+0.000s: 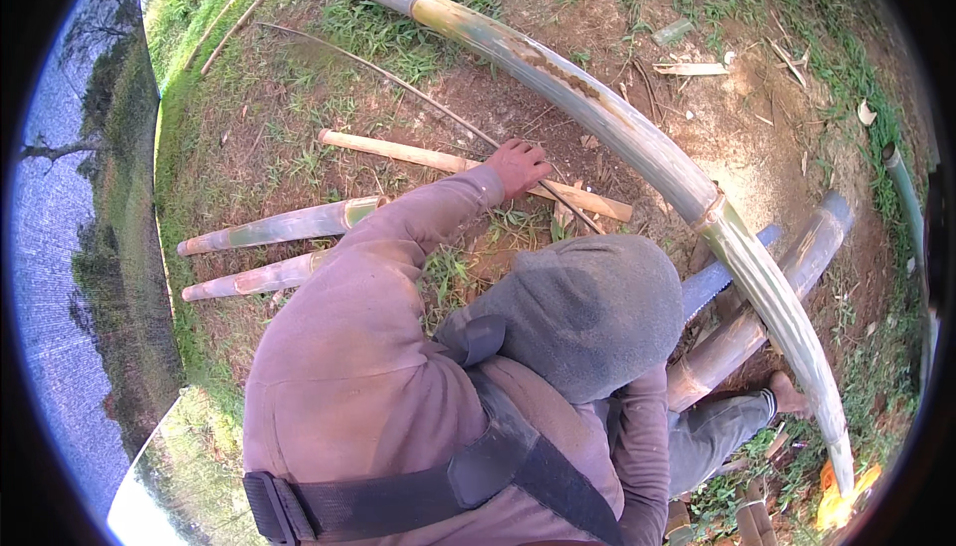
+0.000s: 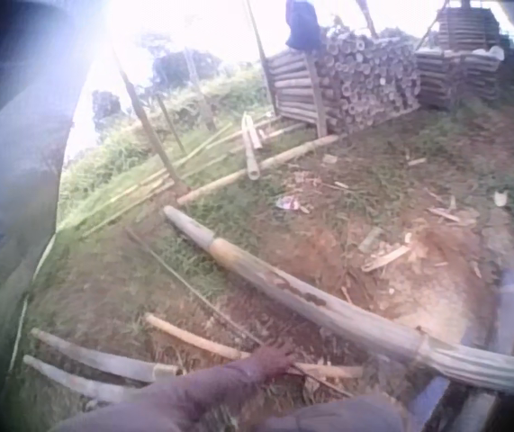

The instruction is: The person sits on the ground and uses a hand saw to cut long bamboo poles into shorter sections. They position the bamboo on a makeshift support, saw through it, and then move the cut pieces aside.

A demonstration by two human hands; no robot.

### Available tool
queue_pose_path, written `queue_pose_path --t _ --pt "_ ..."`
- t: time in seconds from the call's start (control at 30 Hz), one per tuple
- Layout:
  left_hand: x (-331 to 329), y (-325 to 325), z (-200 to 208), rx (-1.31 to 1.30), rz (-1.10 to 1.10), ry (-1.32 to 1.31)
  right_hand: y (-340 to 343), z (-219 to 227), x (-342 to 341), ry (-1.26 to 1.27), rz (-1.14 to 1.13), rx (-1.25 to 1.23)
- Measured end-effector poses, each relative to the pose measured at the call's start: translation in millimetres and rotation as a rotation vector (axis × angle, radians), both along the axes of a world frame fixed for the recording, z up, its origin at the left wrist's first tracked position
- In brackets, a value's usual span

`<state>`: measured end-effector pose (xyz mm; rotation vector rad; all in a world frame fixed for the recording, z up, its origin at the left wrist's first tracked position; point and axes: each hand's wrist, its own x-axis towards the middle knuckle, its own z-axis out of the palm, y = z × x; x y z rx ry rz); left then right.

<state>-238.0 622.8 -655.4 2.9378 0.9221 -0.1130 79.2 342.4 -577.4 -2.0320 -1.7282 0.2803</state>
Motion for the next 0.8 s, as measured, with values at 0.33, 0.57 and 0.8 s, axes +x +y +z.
queue_pose_path --t 0.33,0.57,0.8 --pt "80.4 -47.1 78.1 0.071 -0.253 -0.367 66.9 -36.3 36.0 -0.06 0.167 -0.327" --pt "124.1 -57.8 91.8 0.111 -0.315 -0.548 48.5 45.1 51.0 -0.062 0.142 -0.088" --pt "170.5 -61.3 102.2 0.095 -0.459 -0.543 23.0 50.8 88.1 -0.133 0.13 0.006"
